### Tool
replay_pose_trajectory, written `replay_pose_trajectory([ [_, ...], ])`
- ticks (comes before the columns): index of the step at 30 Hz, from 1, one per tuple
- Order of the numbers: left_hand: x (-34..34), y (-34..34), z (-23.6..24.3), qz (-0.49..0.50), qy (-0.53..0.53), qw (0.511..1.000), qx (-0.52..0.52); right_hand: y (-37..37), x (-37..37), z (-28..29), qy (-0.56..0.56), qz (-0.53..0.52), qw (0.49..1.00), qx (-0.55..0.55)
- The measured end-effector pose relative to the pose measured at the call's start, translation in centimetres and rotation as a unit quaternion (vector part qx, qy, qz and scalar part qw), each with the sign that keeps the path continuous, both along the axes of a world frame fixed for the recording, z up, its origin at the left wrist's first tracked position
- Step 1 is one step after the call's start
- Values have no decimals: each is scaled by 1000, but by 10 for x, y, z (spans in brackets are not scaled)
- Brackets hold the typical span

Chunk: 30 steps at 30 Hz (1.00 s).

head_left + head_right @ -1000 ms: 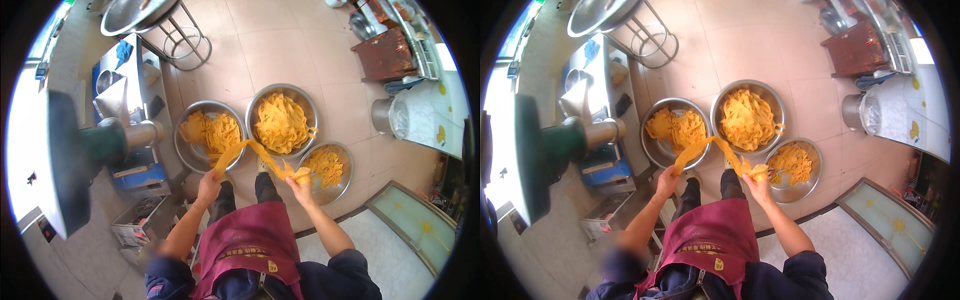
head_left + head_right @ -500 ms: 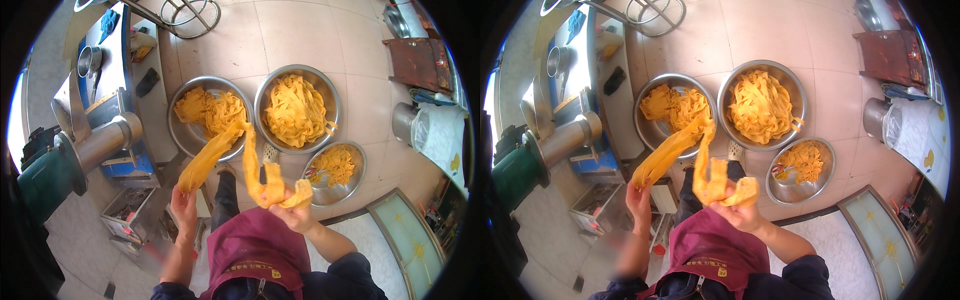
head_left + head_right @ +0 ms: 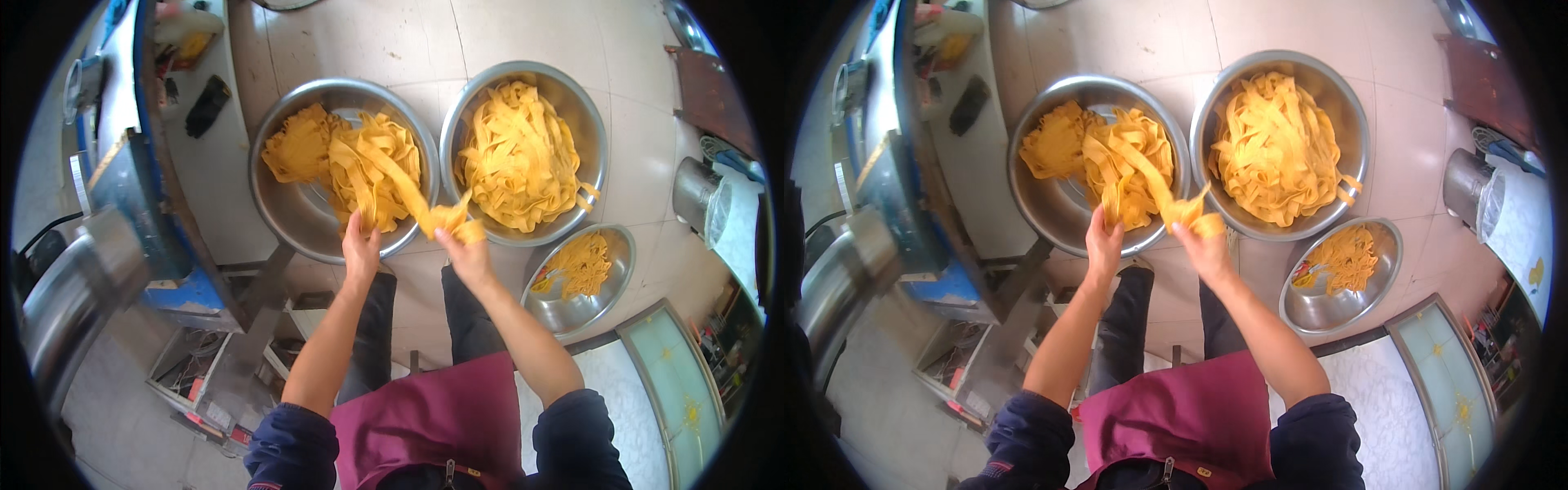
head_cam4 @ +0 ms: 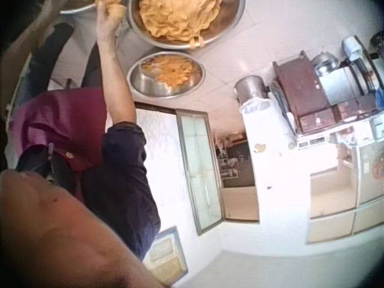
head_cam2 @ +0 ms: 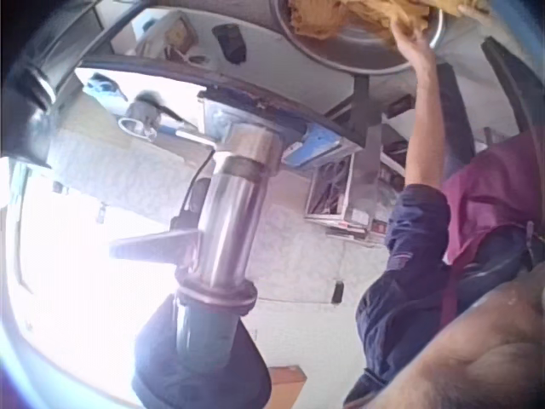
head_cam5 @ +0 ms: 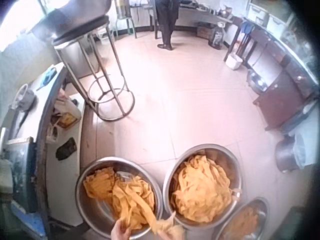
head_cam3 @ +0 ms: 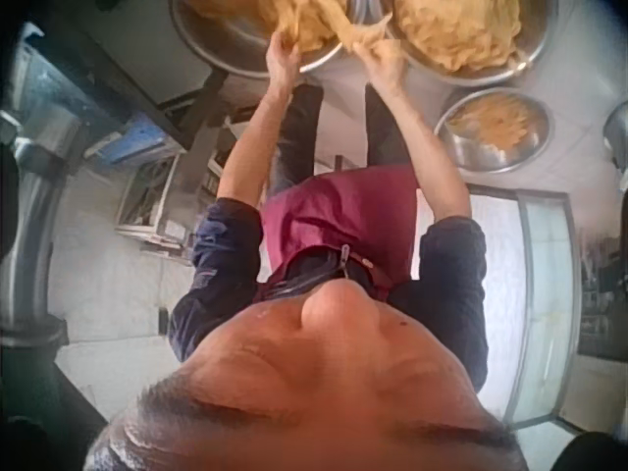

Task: The person repeatedly pulls and stretches long yellow noodle strands by hand, then folds and places them into metal bowls. The process is continuous, with the person handling the noodles one at a time and arranging them in the bowls.

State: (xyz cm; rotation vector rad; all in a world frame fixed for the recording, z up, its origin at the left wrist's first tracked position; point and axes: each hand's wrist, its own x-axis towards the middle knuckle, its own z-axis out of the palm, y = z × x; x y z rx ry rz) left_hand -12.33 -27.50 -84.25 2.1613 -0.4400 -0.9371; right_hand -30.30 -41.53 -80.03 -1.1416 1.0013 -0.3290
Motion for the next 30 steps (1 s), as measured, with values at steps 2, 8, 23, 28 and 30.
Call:
replay_pose_trajectory([
  [2,5,0,-39,-47,-14,999,15,-12,-1,-26,-12,-75,995,58],
  [8,19,47,-146,106,-30,982,153,-42,-33,-150,35,-294,919,261],
  [23,-55,135,-213,-431,-128,859,246,106,-39,-226,272,133,908,290],
  [28,-73,88,-202,-359,-89,902,222,116,-28,-267,285,104,938,168],
  [30,-84,52,-190,-298,-54,931,201,115,-46,-265,227,-8,960,166],
])
